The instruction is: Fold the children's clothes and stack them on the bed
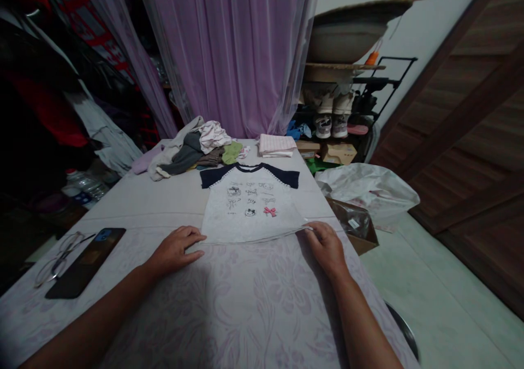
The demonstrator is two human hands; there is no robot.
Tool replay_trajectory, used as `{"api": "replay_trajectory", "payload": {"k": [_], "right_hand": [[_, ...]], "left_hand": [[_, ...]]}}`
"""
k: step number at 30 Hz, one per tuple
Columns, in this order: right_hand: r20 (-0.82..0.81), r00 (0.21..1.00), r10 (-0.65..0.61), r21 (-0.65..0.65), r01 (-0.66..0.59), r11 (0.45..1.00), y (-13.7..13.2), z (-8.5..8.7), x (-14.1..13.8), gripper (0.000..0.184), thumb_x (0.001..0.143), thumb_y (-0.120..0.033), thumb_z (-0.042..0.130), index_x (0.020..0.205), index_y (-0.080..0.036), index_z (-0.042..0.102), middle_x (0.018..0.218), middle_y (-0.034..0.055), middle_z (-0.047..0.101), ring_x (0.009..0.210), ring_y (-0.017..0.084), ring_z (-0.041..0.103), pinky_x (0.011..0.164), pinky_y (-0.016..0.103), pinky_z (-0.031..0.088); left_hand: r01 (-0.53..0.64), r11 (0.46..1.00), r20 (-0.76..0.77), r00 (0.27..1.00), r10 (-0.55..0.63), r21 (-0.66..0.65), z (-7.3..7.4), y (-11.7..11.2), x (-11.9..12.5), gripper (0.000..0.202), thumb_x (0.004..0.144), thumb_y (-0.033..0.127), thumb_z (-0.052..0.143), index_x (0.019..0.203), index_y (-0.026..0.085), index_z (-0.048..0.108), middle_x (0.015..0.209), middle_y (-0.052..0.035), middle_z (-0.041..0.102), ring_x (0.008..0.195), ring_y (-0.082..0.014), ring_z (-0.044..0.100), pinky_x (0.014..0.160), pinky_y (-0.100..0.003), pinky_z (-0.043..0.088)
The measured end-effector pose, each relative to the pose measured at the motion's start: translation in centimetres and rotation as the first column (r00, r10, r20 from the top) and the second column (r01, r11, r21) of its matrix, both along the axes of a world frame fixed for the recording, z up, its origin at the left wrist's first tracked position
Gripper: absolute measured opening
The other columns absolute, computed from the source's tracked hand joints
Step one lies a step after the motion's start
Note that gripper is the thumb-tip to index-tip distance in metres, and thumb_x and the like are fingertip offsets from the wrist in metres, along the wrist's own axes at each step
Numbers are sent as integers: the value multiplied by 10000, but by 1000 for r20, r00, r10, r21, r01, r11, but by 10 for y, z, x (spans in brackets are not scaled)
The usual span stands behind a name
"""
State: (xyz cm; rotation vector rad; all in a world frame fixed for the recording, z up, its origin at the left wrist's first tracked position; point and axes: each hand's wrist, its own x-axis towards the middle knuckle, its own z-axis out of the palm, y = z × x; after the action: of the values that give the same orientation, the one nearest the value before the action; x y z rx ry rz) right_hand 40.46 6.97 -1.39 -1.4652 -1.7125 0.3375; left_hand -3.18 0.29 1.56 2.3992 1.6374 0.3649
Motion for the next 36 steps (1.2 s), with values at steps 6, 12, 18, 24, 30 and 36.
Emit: {"api": "replay_trajectory", "payload": {"k": [6, 12, 18, 24, 30, 36], "right_hand": [[-87, 995, -42, 66, 48, 997, 13, 24, -8, 309, 811, -484, 545, 873, -225, 702, 1173, 120, 665, 1032, 255, 630, 790, 403, 545], [-84, 996, -10, 122, 20, 992, 30, 52, -17, 300, 810, -467, 549, 864, -215, 704, 1136, 107, 698, 1003, 239, 646, 721, 340, 547], [-99, 995, 12, 158, 4, 987, 40, 73, -29, 255, 807, -445, 566, 886, -241, 696, 1145, 78, 698, 991, 229, 654, 680, 312, 545], [-168, 985, 28, 112, -9, 994, 57, 97, -42, 307, 831, -466, 516, 946, -222, 663, 1085, 91, 710, 867, 207, 663, 676, 310, 524], [-151, 986, -65, 302, 109, 947, 80, 159, -52, 306, 826, -453, 498, 933, -200, 631, 808, 46, 682, 751, 197, 625, 680, 306, 481], [-195, 974, -120, 513, 205, 834, 86, 223, -58, 275, 845, -430, 486, 915, -198, 616, 755, 20, 641, 705, 181, 601, 676, 296, 462]], "left_hand": [[-77, 997, -61, 995, 78, 8, 0, -2, 9, 344, 817, 430, 658, 1097, 232, 679, 1119, -60, 623, 1022, -228, 572, 897, -363, 442], [-122, 992, -158, 979, 126, 35, 1, -2, 21, 274, 873, 389, 593, 1073, 215, 662, 1087, -66, 650, 1001, -242, 590, 877, -385, 431], [-134, 991, -290, 948, 133, 15, 10, -1, 32, 208, 909, 218, 466, 960, 200, 667, 1008, -74, 677, 970, -236, 620, 864, -380, 443], [-377, 919, 221, 912, 346, 114, 35, 30, 11, 228, 837, 227, 459, 977, 211, 640, 1074, -53, 683, 951, -200, 629, 838, -328, 517], [-545, 836, 865, 446, 232, 57, 113, 94, -2, 334, 805, 456, 507, 1000, 198, 592, 982, -26, 623, 825, -163, 607, 542, -275, 593], [-603, 730, 882, 471, 0, 322, 189, 118, 2, 288, 801, 460, 523, 941, 208, 519, 699, 59, 474, 535, -75, 497, 451, -167, 472]]}}
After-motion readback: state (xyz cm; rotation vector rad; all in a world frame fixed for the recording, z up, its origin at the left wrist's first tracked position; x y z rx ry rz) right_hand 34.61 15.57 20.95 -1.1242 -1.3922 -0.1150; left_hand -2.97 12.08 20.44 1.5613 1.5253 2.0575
